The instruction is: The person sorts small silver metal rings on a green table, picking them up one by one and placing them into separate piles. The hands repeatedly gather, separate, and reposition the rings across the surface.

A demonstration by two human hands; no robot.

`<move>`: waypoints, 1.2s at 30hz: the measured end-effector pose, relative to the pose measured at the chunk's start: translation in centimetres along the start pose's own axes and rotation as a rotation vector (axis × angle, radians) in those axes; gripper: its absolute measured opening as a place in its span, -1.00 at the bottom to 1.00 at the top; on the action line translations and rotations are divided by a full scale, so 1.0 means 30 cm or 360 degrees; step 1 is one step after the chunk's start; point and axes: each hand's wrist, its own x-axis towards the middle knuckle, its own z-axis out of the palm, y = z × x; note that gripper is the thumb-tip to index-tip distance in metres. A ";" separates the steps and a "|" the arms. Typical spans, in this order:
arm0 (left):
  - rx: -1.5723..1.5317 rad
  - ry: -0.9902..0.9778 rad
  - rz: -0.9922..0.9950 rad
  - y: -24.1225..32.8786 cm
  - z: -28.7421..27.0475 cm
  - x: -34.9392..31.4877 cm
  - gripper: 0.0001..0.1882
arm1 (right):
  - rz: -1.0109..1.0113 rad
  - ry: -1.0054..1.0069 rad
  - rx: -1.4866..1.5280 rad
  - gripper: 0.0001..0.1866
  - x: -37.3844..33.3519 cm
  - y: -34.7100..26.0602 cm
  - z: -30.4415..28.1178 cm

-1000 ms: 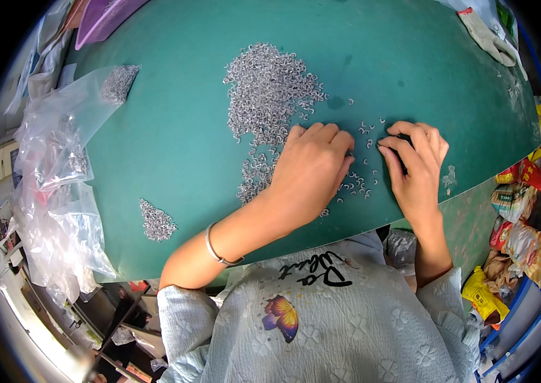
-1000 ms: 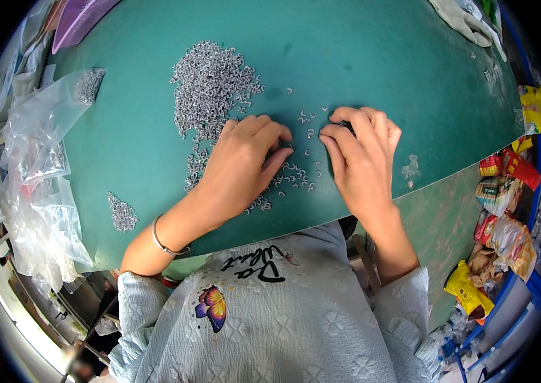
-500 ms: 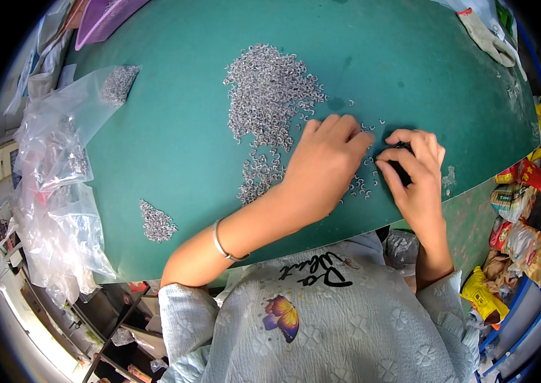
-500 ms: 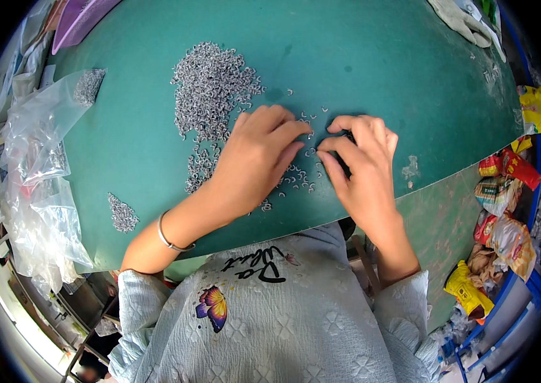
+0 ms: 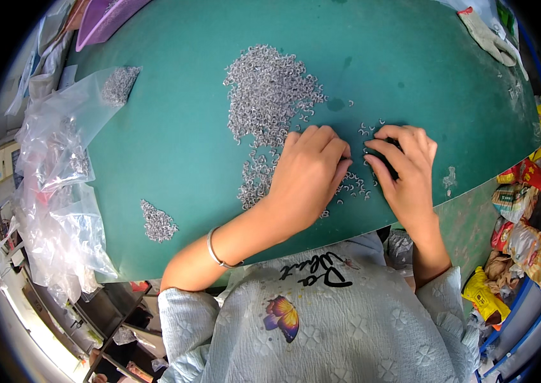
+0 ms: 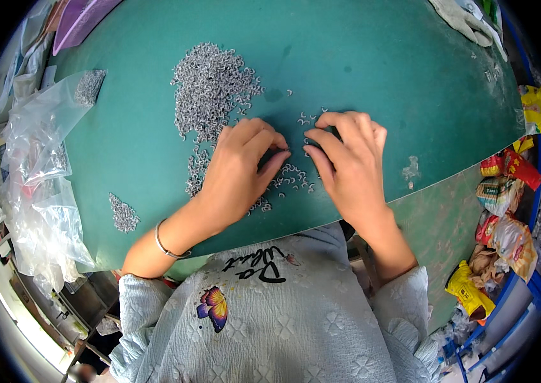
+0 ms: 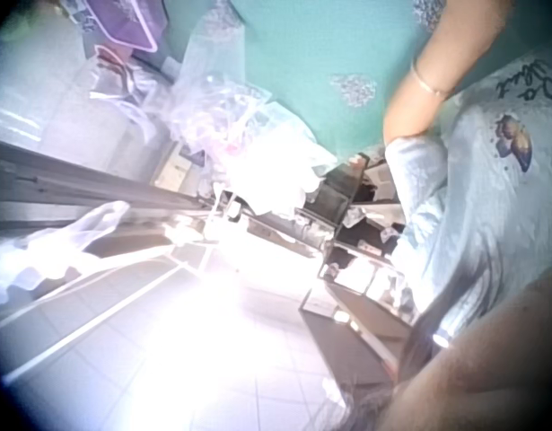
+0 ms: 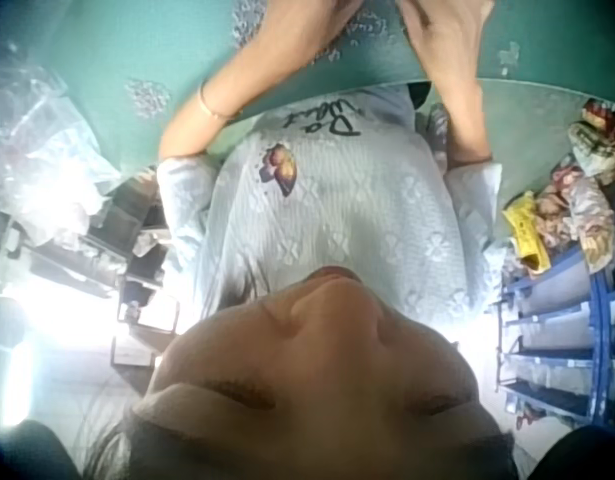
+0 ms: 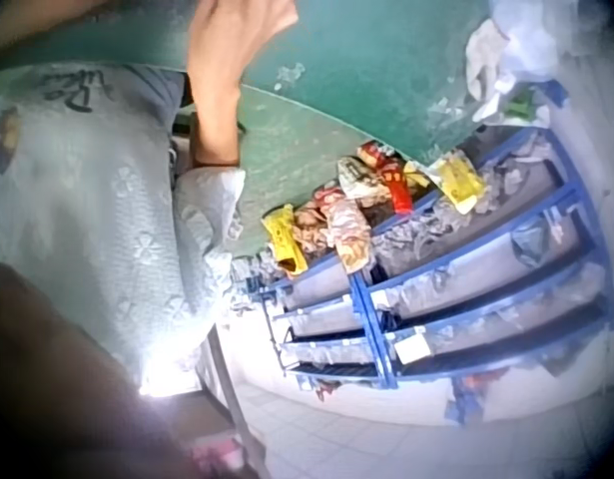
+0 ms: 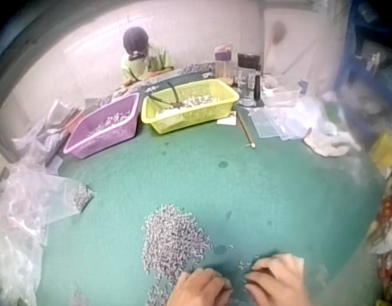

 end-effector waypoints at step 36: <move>0.0329 0.0082 0.0305 -0.004 0.037 -0.003 -0.82 | -0.0041 -0.0040 -0.0018 -0.85 -0.008 0.031 -0.018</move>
